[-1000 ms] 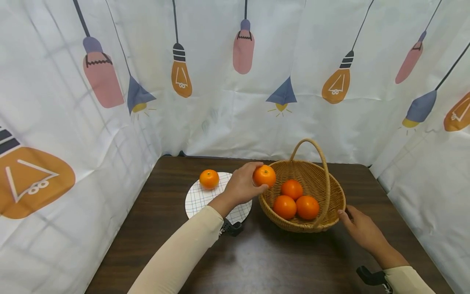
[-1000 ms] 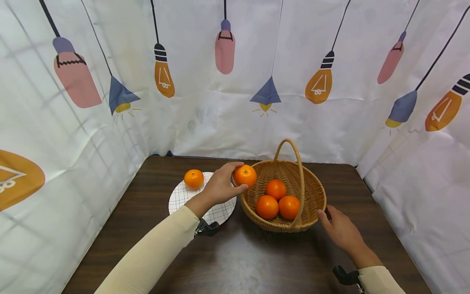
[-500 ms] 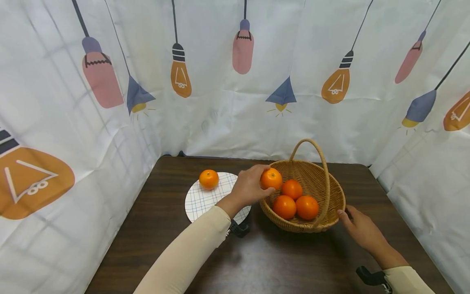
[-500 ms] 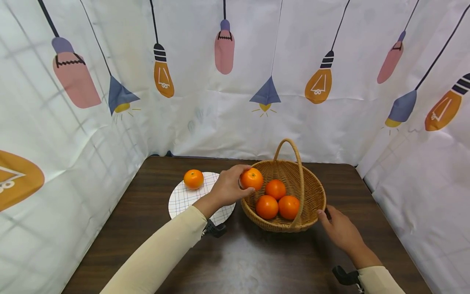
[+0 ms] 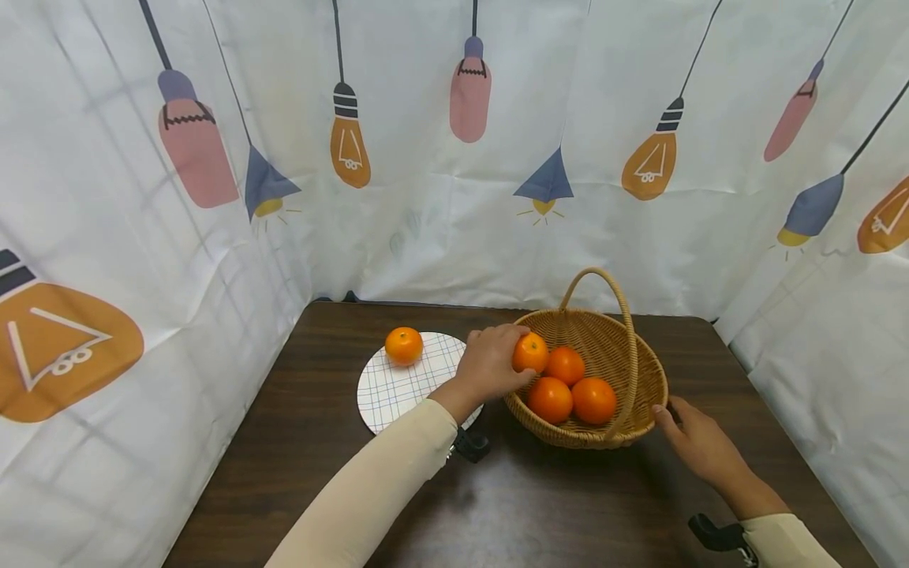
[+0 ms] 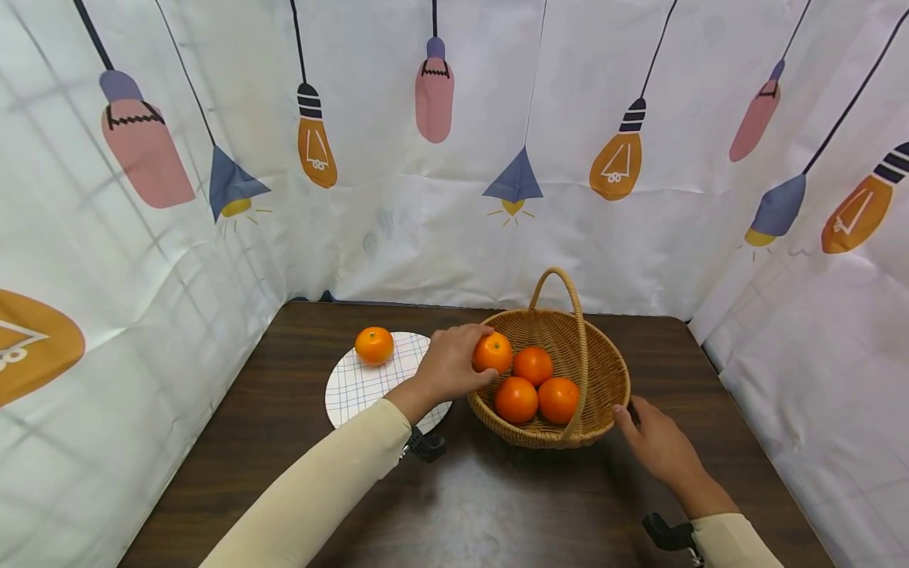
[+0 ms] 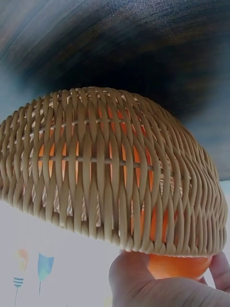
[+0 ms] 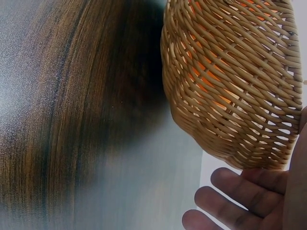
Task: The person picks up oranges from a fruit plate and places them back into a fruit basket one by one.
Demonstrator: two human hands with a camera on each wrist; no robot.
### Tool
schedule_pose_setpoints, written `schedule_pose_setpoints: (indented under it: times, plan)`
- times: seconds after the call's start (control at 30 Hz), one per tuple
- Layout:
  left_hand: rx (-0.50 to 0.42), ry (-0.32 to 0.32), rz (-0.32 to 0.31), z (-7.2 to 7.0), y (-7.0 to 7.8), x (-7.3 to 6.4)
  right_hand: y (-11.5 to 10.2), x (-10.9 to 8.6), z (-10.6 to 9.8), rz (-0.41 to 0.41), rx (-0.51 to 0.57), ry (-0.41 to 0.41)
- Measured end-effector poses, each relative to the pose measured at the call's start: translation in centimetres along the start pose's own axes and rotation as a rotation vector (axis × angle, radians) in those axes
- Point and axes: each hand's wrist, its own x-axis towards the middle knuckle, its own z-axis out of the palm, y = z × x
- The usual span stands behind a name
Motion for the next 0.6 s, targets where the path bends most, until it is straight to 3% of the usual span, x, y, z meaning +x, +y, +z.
schedule_pose_setpoints:
  times: [0.3, 0.6]
  plan:
    - [0.147, -0.024, -0.011, 0.99, 0.47, 0.06, 0.0, 0.07, -0.01, 0.0, 0.004, 0.002]
    - [0.144, -0.057, -0.071, 1.07, 1.0, -0.04, 0.09, 0.09, 0.04, 0.003, 0.007, 0.0]
